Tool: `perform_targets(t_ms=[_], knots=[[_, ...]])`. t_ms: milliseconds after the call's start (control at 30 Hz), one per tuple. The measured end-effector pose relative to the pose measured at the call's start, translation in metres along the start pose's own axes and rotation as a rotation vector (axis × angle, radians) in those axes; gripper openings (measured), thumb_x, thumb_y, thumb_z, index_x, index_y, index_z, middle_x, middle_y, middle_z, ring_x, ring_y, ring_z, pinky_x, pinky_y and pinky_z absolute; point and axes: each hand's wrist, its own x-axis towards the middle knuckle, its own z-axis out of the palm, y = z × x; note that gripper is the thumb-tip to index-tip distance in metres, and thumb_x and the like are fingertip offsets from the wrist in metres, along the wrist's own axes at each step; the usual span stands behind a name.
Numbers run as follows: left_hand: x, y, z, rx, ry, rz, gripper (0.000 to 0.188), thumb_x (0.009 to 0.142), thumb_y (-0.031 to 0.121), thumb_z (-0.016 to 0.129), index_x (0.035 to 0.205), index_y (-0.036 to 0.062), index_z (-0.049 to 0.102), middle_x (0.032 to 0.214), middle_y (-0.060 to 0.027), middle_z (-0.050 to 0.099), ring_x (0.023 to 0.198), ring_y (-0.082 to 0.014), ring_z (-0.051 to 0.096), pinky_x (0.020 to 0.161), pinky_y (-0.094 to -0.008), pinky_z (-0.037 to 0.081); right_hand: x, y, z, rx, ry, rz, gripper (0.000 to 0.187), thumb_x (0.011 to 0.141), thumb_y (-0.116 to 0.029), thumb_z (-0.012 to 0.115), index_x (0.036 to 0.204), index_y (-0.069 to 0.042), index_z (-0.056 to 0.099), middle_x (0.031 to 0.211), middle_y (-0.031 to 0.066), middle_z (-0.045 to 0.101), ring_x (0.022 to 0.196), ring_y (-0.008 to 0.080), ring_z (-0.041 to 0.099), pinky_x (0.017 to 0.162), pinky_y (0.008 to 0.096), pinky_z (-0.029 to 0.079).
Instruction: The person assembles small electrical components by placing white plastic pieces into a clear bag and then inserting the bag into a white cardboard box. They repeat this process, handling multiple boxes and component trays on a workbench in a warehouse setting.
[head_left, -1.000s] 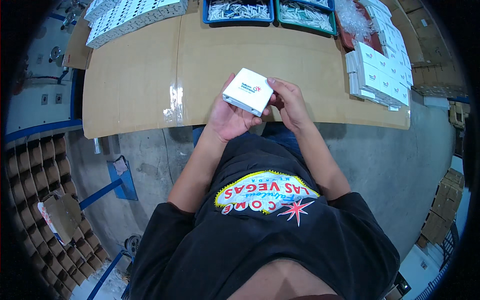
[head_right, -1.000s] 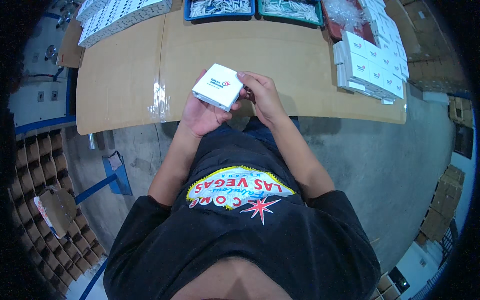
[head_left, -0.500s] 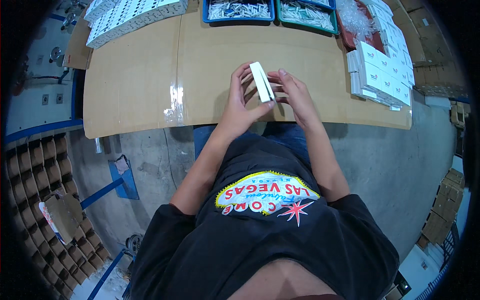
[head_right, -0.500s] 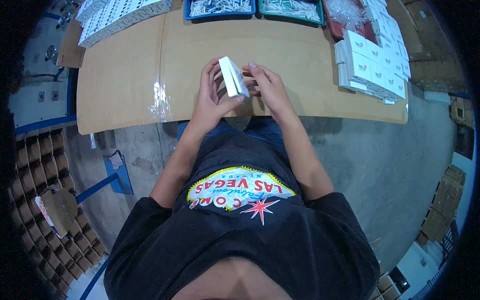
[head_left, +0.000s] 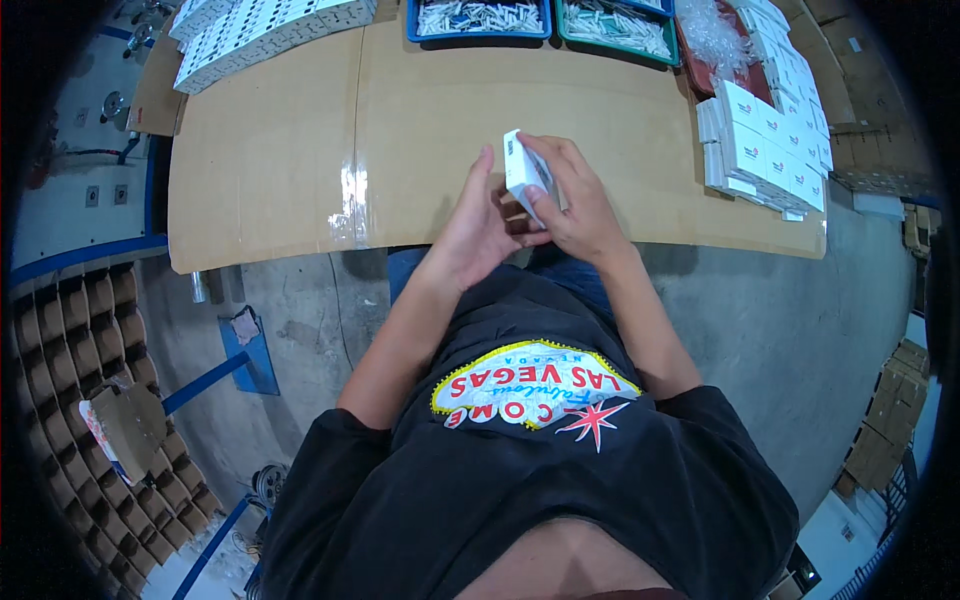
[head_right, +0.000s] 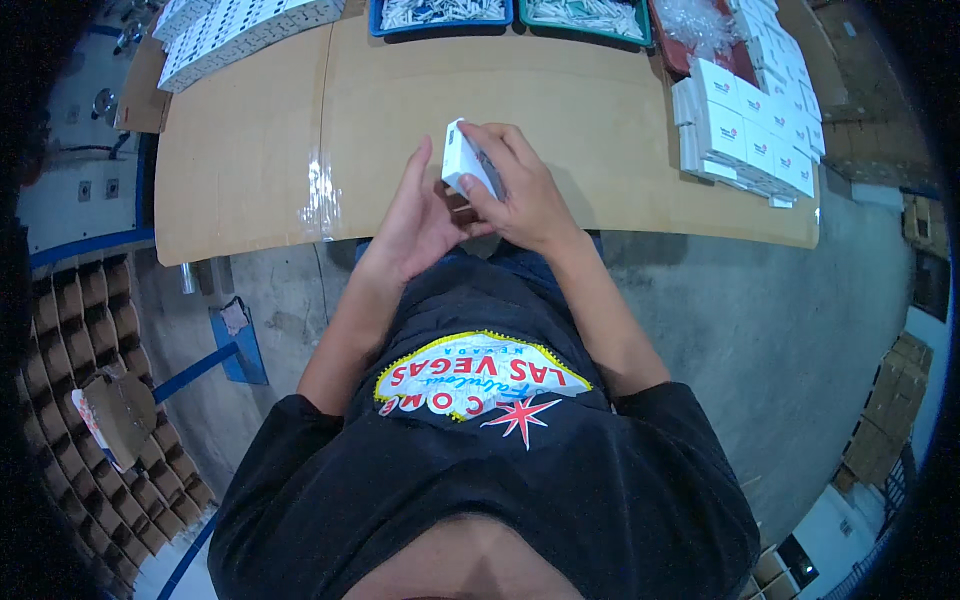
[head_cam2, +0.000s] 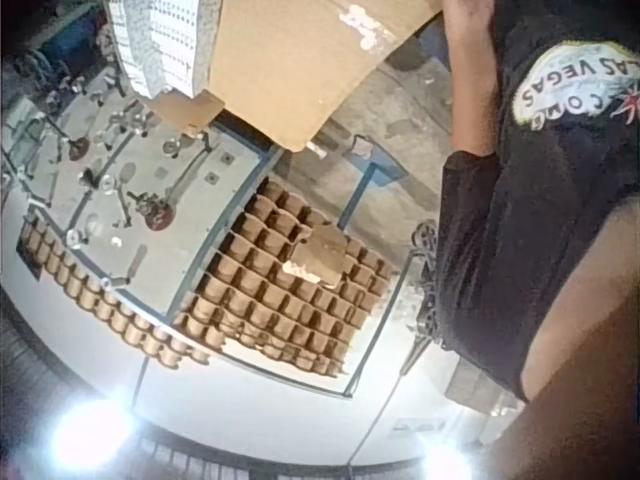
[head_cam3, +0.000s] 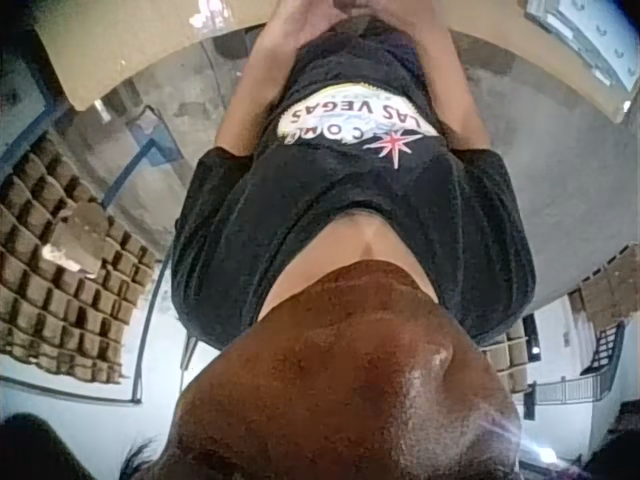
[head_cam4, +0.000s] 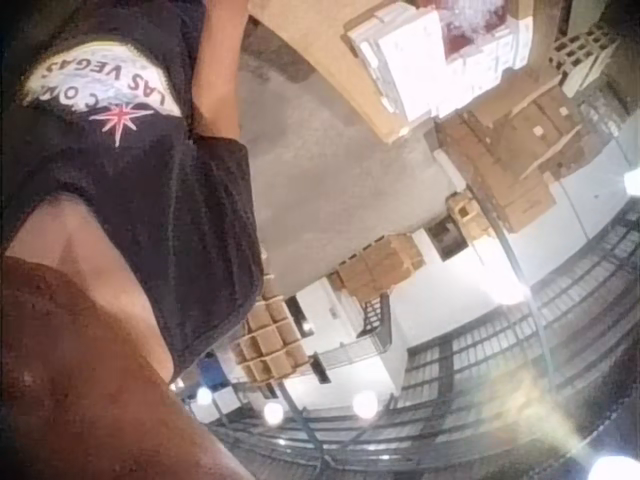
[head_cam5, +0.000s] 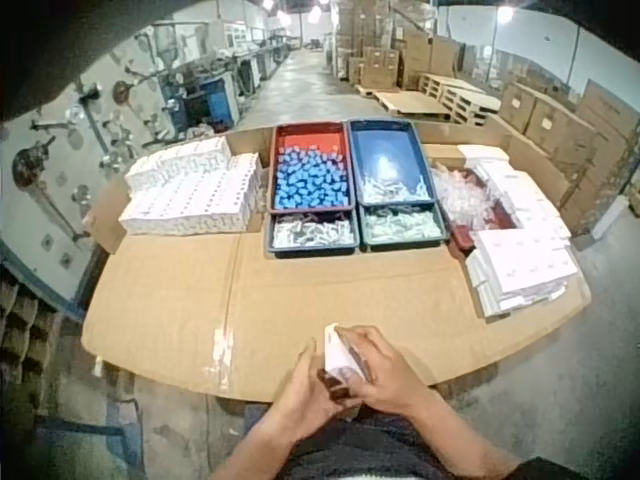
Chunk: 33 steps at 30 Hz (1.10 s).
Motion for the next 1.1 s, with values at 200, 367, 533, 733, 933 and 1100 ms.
perform_targets(t_ms=[200, 367, 533, 733, 933, 1100], knots=[[-0.007, -0.005, 0.029, 0.048, 0.141, 0.167, 0.063, 0.105, 0.064, 0.041, 0.138, 0.0119, 0.052, 0.114, -0.0069, 0.061, 0.103, -0.0182, 0.062, 0.091, -0.0375, 0.051, -0.002, 0.005, 0.011, -0.011, -0.034, -0.031, 0.062, 0.092, -0.039, 0.073, 0.141, -0.004, 0.057, 0.131, 0.0196, 0.059, 0.114, 0.0358, 0.063, 0.094, 0.0407, 0.053], [-0.007, -0.005, 0.027, 0.136, 0.222, 0.303, 0.062, 0.106, 0.058, 0.042, 0.136, 0.0049, 0.053, 0.113, -0.0069, 0.062, 0.104, -0.0165, 0.061, 0.091, -0.0357, 0.049, -0.003, 0.0, 0.019, 0.056, -0.005, -0.023, 0.064, 0.092, -0.037, 0.074, 0.144, -0.005, 0.056, 0.146, 0.0219, 0.054, 0.128, 0.0384, 0.058, 0.105, 0.0396, 0.049], [0.002, -0.011, 0.023, 0.123, 0.263, 0.417, 0.057, 0.108, 0.052, 0.042, 0.133, 0.0024, 0.055, 0.11, -0.0064, 0.062, 0.1, -0.0139, 0.061, 0.089, -0.0329, 0.049, -0.007, -0.003, 0.028, 0.065, -0.001, -0.018, 0.058, 0.099, -0.03, 0.066, 0.148, -0.003, 0.052, 0.153, 0.0245, 0.047, 0.139, 0.0395, 0.05, 0.11, 0.0415, 0.044], [0.004, -0.018, 0.022, 0.05, 0.256, 0.44, 0.054, 0.107, 0.053, 0.044, 0.133, 0.0077, 0.054, 0.115, -0.0042, 0.061, 0.107, -0.0135, 0.06, 0.094, -0.0328, 0.047, -0.006, -0.006, 0.027, 0.117, 0.033, -0.035, 0.05, 0.106, -0.027, 0.054, 0.149, -0.001, 0.05, 0.151, 0.0257, 0.05, 0.141, 0.0408, 0.049, 0.113, 0.042, 0.042], [0.006, -0.017, 0.019, 0.036, 0.205, 0.435, 0.054, 0.107, 0.054, 0.043, 0.135, 0.0098, 0.053, 0.12, -0.0041, 0.06, 0.111, -0.0144, 0.059, 0.098, -0.0334, 0.046, -0.004, -0.005, 0.028, 0.155, 0.008, -0.013, 0.049, 0.107, -0.026, 0.053, 0.148, 0.0, 0.05, 0.151, 0.0259, 0.051, 0.141, 0.0386, 0.049, 0.114, 0.0409, 0.041], [0.005, -0.014, 0.02, 0.14, 0.216, 0.499, 0.049, 0.108, 0.046, 0.045, 0.137, 0.0077, 0.051, 0.12, -0.0055, 0.059, 0.111, -0.0139, 0.058, 0.096, -0.0338, 0.048, -0.003, -0.002, 0.029, 0.348, 0.013, 0.031, 0.05, 0.107, -0.026, 0.054, 0.149, 0.001, 0.049, 0.154, 0.0237, 0.048, 0.145, 0.0352, 0.045, 0.118, 0.0412, 0.036]])
